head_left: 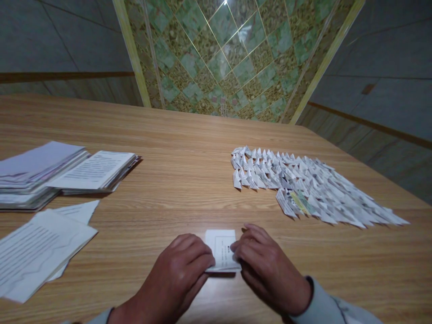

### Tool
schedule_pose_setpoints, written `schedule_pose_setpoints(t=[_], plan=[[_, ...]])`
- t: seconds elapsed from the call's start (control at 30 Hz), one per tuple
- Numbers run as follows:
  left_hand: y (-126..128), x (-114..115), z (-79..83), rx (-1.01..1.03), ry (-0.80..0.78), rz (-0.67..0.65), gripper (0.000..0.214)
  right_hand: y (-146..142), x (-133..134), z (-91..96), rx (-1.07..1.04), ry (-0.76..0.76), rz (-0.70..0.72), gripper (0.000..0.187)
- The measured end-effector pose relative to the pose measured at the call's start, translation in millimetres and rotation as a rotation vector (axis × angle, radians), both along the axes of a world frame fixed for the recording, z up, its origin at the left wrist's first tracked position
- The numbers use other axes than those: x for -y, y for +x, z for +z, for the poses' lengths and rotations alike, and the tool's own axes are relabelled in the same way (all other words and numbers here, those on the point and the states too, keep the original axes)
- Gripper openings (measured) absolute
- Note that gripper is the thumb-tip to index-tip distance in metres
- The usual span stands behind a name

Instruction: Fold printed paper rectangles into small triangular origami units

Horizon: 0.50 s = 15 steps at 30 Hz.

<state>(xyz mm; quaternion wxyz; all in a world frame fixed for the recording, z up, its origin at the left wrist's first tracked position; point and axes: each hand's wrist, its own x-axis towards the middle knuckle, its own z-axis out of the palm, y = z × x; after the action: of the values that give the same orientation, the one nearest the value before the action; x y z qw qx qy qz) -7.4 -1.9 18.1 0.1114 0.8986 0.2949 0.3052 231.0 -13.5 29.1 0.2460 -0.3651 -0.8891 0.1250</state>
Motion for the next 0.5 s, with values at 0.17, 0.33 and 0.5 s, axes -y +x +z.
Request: schedule_pose_setpoints(t=[0.17, 0.33, 0.5], plan=[[0.2, 0.1, -4.3, -0.013, -0.043, 0.076, 0.011, -2.7, -0.4, 3.9, -0.021, -0.136, -0.047, 0.012], [-0.7, -1.2, -12.2, 0.009, -0.033, 0.179, 0.023, -6.0, -3.2, -1.7, -0.114, -0.247, -0.165, 0.009], [-0.5, -4.0, -14.5, 0.001, 0.014, 0.204, 0.028, -12.0, -5.1, -7.6, -0.091, -0.225, -0.286, 0.019]])
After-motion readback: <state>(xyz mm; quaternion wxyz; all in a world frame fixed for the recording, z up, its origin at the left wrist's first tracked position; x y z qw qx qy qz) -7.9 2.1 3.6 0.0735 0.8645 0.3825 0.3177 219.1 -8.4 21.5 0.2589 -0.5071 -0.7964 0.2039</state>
